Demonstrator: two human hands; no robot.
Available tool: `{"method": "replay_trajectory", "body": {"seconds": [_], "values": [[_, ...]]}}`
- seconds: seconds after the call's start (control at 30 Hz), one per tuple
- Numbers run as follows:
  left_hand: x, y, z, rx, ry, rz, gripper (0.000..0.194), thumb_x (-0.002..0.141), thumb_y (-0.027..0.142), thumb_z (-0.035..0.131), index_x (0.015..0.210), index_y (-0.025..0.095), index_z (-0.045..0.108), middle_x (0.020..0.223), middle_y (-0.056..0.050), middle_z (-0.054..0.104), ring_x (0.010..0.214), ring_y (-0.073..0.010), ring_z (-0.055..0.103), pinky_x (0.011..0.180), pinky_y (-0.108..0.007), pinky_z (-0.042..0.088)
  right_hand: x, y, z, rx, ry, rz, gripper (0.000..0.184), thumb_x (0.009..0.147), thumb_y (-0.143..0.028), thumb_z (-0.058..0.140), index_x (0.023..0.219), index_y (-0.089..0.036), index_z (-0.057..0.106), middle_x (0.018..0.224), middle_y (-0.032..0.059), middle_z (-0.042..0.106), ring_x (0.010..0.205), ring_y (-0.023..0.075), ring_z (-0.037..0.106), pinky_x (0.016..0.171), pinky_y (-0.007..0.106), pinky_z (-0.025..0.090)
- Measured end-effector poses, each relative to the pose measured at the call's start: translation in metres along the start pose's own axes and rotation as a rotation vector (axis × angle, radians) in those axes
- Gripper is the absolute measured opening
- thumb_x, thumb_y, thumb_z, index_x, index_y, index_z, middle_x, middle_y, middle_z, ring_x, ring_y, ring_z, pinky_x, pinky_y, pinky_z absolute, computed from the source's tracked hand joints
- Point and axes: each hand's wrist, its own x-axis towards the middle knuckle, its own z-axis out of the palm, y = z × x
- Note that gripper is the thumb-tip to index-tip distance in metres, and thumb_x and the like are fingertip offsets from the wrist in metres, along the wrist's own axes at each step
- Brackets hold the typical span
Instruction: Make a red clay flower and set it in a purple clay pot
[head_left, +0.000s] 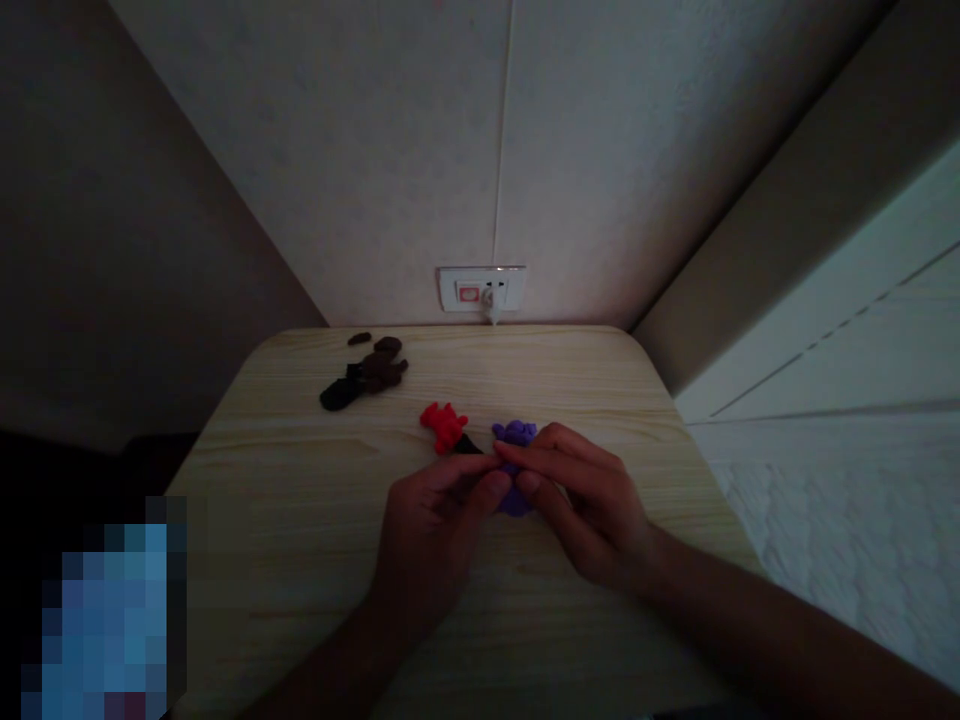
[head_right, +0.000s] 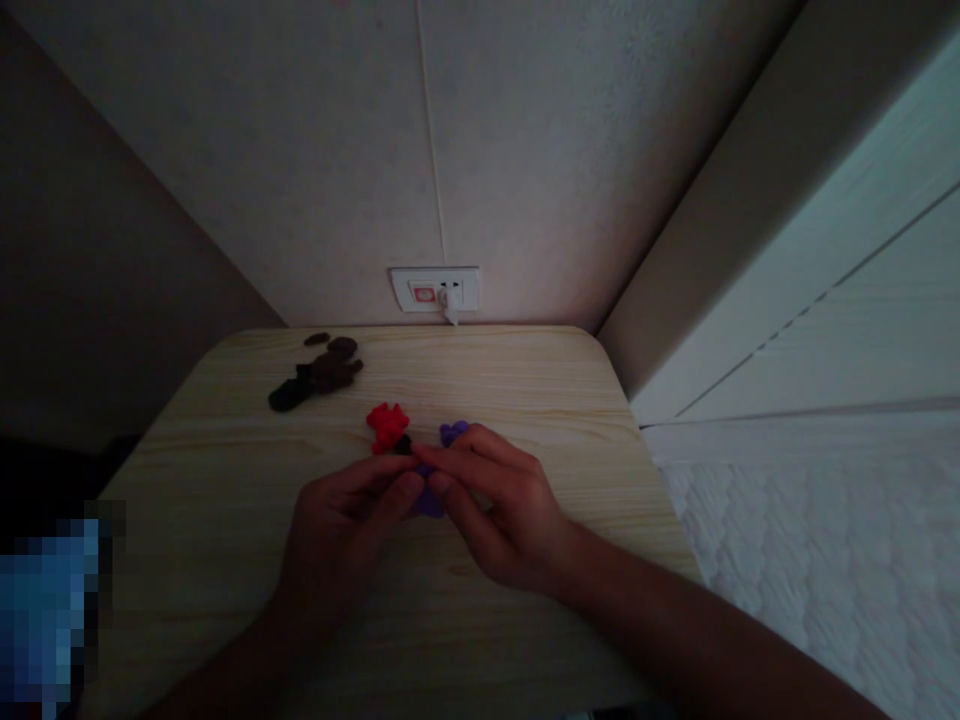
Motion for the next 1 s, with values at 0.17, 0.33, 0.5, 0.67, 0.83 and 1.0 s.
{"method": "replay_trajectory", "body": {"seconds": [0.17, 0.33, 0.5, 0.67, 0.83, 1.0], "values": [[-0.0019, 0.0003, -0.0005, -0.038, 0.051, -0.023, 0.011, 0.086, 0.028, 0.077, 0.091, 0.019, 0.082, 0.082, -0.003, 0.082, 0.071, -0.0169, 0.078, 0.068, -0.022, 0.064, 0.0011, 0.0004, 0.0007, -0.049, 0.010, -0.052, 0.047, 0.094, -0.015, 0.068, 0.141, -0.012, 0.062, 0.099, 0.0100, 0.064, 0.089, 0.0194, 0.061, 0.076, 0.033, 0.055], [-0.0049, 0.0000, -0.0006, -0.038, 0.033, -0.023, 0.009, 0.086, 0.025, 0.076, 0.091, 0.019, 0.081, 0.080, -0.002, 0.082, 0.069, -0.0150, 0.077, 0.067, -0.020, 0.063, 0.0026, 0.0008, 0.0004, -0.064, 0.016, -0.069, 0.038, 0.096, -0.008, 0.062, 0.132, -0.017, 0.069, 0.096, 0.0090, 0.066, 0.084, 0.0174, 0.062, 0.070, 0.029, 0.055], [-0.0031, 0.0005, 0.0002, -0.040, 0.007, -0.022, 0.010, 0.085, 0.026, 0.077, 0.090, 0.019, 0.082, 0.078, -0.003, 0.082, 0.068, -0.0153, 0.077, 0.066, -0.019, 0.063, 0.0033, 0.0007, -0.0013, -0.056, 0.003, -0.072, 0.035, 0.098, -0.011, 0.060, 0.131, -0.015, 0.071, 0.091, 0.0081, 0.063, 0.081, 0.0170, 0.061, 0.068, 0.029, 0.055], [-0.0046, 0.0004, -0.0011, 0.002, 0.036, 0.016, 0.010, 0.089, 0.026, 0.073, 0.092, 0.020, 0.081, 0.080, -0.001, 0.082, 0.069, -0.0134, 0.077, 0.065, -0.016, 0.061, 0.0030, 0.0019, -0.0016, -0.081, 0.000, -0.088, 0.039, 0.095, -0.018, 0.069, 0.135, -0.014, 0.068, 0.090, 0.0085, 0.068, 0.077, 0.0175, 0.062, 0.066, 0.030, 0.055], [-0.0050, 0.0026, 0.0005, 0.029, 0.002, 0.049, 0.009, 0.089, 0.023, 0.071, 0.090, 0.018, 0.080, 0.077, -0.002, 0.081, 0.067, -0.0130, 0.075, 0.062, -0.016, 0.059, 0.0024, 0.0005, -0.0009, -0.051, -0.014, -0.060, 0.032, 0.097, -0.011, 0.064, 0.127, -0.013, 0.072, 0.078, 0.0064, 0.068, 0.066, 0.0151, 0.060, 0.058, 0.027, 0.050], [-0.0025, 0.0031, 0.0003, 0.015, -0.006, 0.068, 0.009, 0.088, 0.022, 0.072, 0.089, 0.019, 0.080, 0.081, -0.002, 0.082, 0.072, -0.0136, 0.077, 0.067, -0.016, 0.060, 0.0013, -0.0002, -0.0022, -0.013, 0.012, -0.032, 0.033, 0.096, -0.014, 0.067, 0.128, -0.012, 0.072, 0.083, 0.0082, 0.071, 0.070, 0.0158, 0.063, 0.063, 0.028, 0.053]]}}
